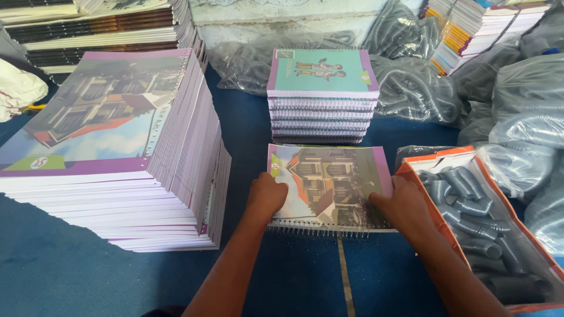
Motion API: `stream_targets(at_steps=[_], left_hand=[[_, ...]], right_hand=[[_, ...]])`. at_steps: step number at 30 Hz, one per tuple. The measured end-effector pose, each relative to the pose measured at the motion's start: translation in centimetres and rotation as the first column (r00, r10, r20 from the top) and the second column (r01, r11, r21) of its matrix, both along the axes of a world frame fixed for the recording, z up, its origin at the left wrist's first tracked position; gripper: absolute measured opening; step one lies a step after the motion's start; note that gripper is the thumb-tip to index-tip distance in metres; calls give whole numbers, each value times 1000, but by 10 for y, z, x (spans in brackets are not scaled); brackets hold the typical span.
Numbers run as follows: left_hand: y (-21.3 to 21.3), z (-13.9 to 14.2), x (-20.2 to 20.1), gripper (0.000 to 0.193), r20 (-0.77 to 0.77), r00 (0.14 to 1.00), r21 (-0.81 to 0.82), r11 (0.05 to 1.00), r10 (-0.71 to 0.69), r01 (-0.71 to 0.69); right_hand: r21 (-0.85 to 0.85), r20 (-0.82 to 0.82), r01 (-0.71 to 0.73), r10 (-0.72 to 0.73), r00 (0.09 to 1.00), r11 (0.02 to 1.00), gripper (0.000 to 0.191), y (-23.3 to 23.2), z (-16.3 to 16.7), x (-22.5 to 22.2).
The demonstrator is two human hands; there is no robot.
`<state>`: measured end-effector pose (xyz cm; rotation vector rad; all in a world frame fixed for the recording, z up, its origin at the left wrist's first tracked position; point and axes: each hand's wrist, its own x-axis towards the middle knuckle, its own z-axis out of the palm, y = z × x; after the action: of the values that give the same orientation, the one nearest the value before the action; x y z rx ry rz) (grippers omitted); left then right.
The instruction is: The person inserts a plastic spiral binding into the punched holes of a notebook cover and pages, then closes the spiral ends to secure the binding. They repeat this process for multiple notebooks, stacking the finished ones on the floor.
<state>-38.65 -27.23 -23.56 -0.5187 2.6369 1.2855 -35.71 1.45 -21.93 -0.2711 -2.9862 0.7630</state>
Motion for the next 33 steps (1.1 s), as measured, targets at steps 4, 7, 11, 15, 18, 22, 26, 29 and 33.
stream_targets(at_steps=[4, 7, 11, 15, 18, 22, 26, 29, 33], left_hand=[[-3, 5, 8, 40, -37, 999, 47, 999, 20, -18], [-1, 11, 16, 39, -70, 998, -88, 996, 0, -6], [9, 22, 28, 48, -244, 970, -313, 947, -9, -71], [14, 35, 50, 63, -655, 755, -369, 888, -39, -274], [24, 33, 87, 32, -685, 706, 96, 983, 179, -156], [45, 13, 132, 28, -180, 880, 643, 730, 440, -233], [51, -9, 150, 33, 294, 887, 688, 565, 355, -455], [50, -21, 154, 36, 454, 844, 748, 393, 284, -535], [48, -32, 150, 39, 405, 848, 862, 166, 343, -479]], right_hand=[[-135, 148, 107, -87, 985, 985, 49, -5, 12, 4], [-54, 1, 39, -39, 999, 998, 54, -5, 18, 13], [79, -132, 65, -54, 990, 995, 65, -6, 16, 18], [28, -326, 53, -41, 944, 998, 68, 0, 3, 27], [26, -486, 34, -17, 874, 999, 70, 9, -7, 41], [-437, -372, 159, -339, 864, 885, 45, 13, -19, 77], [-727, -152, 226, -473, 868, 649, 32, -8, -35, 119], [-785, 22, 288, -440, 898, 549, 28, -17, -41, 132], [-830, 136, 288, -329, 935, 477, 26, -29, -44, 132]])
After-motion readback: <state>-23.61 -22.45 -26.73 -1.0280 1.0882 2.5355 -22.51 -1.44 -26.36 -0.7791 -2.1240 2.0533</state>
